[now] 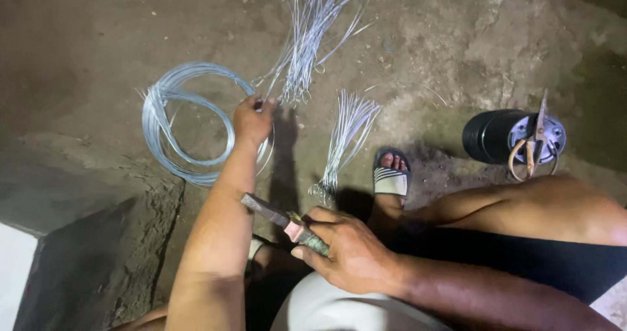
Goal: The person sits on the floor and uses pliers to cut a long coil of metal wire into short segments. The cut pieces are placed in a pile on the floor next to the coil.
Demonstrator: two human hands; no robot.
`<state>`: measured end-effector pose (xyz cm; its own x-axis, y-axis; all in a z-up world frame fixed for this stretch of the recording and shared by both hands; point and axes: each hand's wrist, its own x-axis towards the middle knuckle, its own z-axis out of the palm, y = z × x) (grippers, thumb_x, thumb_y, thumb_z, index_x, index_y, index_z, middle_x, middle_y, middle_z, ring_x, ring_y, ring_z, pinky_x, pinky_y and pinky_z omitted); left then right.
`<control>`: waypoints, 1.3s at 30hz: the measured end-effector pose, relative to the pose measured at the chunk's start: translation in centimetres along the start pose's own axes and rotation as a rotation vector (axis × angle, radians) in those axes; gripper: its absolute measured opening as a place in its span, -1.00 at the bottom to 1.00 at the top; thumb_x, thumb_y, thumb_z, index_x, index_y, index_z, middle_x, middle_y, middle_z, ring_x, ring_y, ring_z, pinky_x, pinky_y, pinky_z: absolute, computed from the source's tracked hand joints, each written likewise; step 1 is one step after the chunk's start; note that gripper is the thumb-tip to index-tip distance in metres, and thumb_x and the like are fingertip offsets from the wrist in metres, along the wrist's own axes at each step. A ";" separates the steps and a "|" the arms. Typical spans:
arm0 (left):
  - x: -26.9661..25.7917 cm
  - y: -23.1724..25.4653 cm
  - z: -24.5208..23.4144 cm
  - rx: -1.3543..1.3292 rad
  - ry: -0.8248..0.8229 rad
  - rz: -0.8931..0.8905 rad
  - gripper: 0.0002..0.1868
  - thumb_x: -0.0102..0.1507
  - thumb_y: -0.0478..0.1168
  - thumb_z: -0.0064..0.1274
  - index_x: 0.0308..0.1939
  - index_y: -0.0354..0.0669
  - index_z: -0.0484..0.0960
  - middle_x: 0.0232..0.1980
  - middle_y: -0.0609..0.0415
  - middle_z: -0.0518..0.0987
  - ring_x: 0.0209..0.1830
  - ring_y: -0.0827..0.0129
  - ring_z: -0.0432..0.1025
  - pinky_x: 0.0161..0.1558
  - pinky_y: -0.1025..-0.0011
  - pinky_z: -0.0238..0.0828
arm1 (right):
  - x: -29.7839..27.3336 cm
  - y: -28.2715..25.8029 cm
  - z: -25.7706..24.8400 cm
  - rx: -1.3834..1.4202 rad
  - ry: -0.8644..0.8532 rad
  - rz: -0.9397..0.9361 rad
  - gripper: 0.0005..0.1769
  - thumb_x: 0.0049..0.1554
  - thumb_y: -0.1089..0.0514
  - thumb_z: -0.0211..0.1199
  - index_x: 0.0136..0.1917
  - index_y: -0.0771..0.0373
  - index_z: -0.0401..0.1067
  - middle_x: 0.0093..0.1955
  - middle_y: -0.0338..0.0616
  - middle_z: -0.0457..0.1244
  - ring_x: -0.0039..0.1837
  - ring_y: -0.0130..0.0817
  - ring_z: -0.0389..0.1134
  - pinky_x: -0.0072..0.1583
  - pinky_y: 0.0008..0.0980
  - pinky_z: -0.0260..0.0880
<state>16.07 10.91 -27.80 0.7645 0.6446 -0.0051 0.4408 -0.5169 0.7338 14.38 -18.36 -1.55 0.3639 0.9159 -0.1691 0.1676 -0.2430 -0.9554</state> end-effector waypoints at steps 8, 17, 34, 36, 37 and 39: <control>-14.1 -1.5 5.9 0.004 -0.465 -0.283 -0.74 0.16 -0.03 0.26 -0.20 -0.09 0.71 -0.19 -0.02 0.71 -0.21 0.09 0.61 -0.12 0.25 0.51 | -1.2 0.7 0.5 -0.117 -0.117 0.004 -0.63 0.13 0.03 0.33 0.14 0.26 0.51 0.12 -0.01 0.28 0.09 -0.03 0.37 0.03 -0.10 0.38; -19.4 -1.1 9.2 0.277 -0.525 -0.052 -0.72 0.11 -0.06 0.29 -0.21 -0.10 0.65 -0.27 -0.11 0.65 -0.23 -0.12 0.53 -0.20 0.04 0.44 | -1.0 1.1 1.0 -0.161 -0.191 0.005 -0.61 0.02 0.07 0.37 0.08 0.30 0.50 0.16 -0.02 0.26 0.16 -0.03 0.33 0.10 -0.12 0.39; -17.7 -2.9 9.6 0.254 -0.673 -0.238 -0.79 0.06 -0.09 0.23 -0.27 -0.05 0.70 -0.16 -0.16 0.66 -0.10 -0.12 0.53 -0.07 0.03 0.47 | -0.3 2.0 3.3 -0.131 0.260 -0.258 -0.53 0.22 0.25 0.32 0.29 0.40 0.19 0.16 -0.01 0.33 0.19 0.08 0.40 0.17 -0.08 0.43; -17.1 -1.6 8.8 0.311 -0.677 -0.160 -0.79 0.13 -0.06 0.18 -0.25 -0.04 0.70 -0.14 -0.15 0.67 -0.07 -0.11 0.54 -0.05 0.04 0.48 | -0.7 2.0 3.8 0.016 0.261 -0.208 -0.65 0.27 0.21 0.33 0.30 0.26 0.39 0.16 -0.05 0.35 0.18 0.03 0.41 0.17 -0.14 0.45; -17.0 -0.9 8.2 0.340 -0.681 -0.122 -0.79 0.16 -0.04 0.16 -0.25 -0.04 0.70 -0.13 -0.14 0.67 -0.05 -0.11 0.54 -0.04 0.05 0.49 | -1.3 1.7 4.1 -0.043 0.188 -0.097 -0.67 0.22 0.18 0.34 0.25 0.23 0.44 0.13 -0.04 0.34 0.15 0.02 0.41 0.13 -0.14 0.45; -16.6 0.8 7.4 0.353 -0.691 -0.213 -0.78 0.15 -0.06 0.16 -0.19 -0.02 0.72 -0.08 -0.15 0.66 -0.02 -0.12 0.54 -0.02 0.05 0.49 | -2.0 1.2 3.9 -0.173 0.031 0.114 -0.70 0.13 0.10 0.36 0.14 0.17 0.52 0.09 -0.01 0.33 0.10 0.01 0.40 0.05 -0.13 0.43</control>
<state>7.21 -4.36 -32.10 0.7149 0.3150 -0.6243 0.6440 -0.6444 0.4123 10.29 -19.27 -3.28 0.4176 0.8696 -0.2636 0.2779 -0.3984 -0.8741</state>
